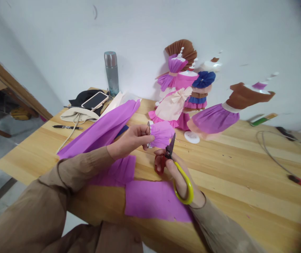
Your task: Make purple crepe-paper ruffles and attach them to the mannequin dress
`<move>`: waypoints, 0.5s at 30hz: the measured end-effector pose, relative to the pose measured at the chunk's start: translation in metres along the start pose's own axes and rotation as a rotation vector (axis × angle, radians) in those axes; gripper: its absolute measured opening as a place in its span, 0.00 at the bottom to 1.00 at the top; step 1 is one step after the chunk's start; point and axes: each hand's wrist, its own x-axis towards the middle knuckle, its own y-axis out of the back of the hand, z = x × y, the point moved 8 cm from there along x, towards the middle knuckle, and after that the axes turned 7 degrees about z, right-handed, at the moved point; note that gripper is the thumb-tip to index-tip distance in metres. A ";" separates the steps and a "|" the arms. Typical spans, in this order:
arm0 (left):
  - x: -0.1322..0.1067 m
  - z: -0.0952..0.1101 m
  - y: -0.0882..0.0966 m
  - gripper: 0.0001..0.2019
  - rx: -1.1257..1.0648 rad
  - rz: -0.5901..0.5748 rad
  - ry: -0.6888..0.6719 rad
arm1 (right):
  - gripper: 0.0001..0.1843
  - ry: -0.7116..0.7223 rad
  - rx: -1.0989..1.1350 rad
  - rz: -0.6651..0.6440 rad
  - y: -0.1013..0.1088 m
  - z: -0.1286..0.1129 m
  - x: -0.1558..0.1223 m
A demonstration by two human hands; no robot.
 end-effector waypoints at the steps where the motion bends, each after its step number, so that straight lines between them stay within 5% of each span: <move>1: 0.000 -0.001 -0.001 0.18 0.001 -0.005 0.005 | 0.24 -0.001 -0.001 0.002 0.000 0.000 0.000; 10: 0.000 -0.003 0.000 0.18 -0.003 -0.011 0.003 | 0.21 0.026 0.129 0.104 0.006 0.000 0.004; 15: 0.001 -0.003 0.002 0.18 -0.006 -0.005 -0.003 | 0.15 0.062 0.219 0.353 0.023 -0.009 0.010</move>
